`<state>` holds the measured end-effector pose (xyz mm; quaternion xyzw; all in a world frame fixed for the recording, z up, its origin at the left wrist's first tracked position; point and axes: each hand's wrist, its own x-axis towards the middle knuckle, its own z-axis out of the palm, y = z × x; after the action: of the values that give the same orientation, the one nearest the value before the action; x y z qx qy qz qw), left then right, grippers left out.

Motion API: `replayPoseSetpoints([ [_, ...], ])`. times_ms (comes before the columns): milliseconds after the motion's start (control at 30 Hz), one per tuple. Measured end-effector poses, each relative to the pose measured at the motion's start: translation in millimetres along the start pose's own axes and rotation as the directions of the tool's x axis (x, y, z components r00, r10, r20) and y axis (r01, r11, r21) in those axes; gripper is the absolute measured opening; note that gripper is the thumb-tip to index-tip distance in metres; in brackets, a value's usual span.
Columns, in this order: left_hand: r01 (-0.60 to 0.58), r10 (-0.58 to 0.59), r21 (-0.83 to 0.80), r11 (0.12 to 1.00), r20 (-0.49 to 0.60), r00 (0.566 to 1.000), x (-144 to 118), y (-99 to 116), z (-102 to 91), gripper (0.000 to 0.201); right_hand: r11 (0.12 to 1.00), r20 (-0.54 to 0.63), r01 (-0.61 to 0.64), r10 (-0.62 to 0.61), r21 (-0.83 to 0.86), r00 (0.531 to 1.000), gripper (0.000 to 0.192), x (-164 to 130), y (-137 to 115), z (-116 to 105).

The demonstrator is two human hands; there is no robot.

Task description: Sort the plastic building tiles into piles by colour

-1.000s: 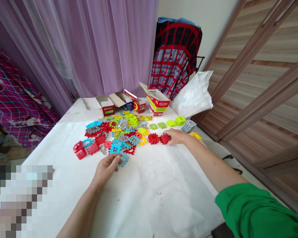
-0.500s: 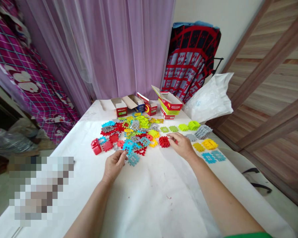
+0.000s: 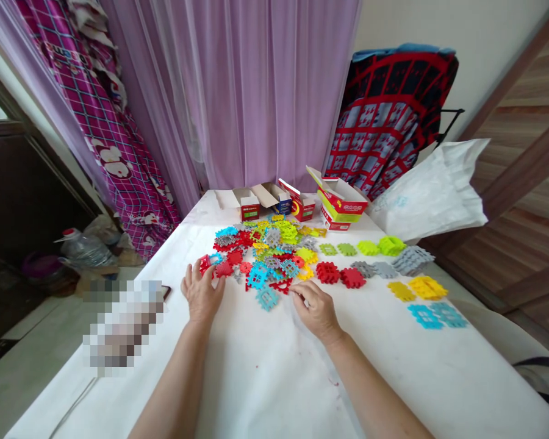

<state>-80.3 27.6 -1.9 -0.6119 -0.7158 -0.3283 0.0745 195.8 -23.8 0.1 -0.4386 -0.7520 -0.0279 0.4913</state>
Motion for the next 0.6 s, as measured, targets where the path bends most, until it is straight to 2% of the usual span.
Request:
replayPoseSetpoints([
  [133,-0.022,0.006,0.121,0.992,0.129,0.992,-0.2,9.0,2.5,0.051,1.000,0.003,-0.017,0.017,0.007,1.000,0.022,-3.1,2.5,0.4],
  [267,-0.012,-0.025,0.167,0.986,0.216,0.976,6.8,10.7,2.3,0.051,0.999,0.032,-0.041,0.040,0.022,0.999,0.023,-5.0,2.5,2.9],
  [600,0.026,-0.054,0.115,0.993,0.245,0.968,7.9,4.4,0.7,0.038,0.998,0.029,-0.051,0.050,0.044,0.998,0.021,-5.9,5.6,4.2],
])
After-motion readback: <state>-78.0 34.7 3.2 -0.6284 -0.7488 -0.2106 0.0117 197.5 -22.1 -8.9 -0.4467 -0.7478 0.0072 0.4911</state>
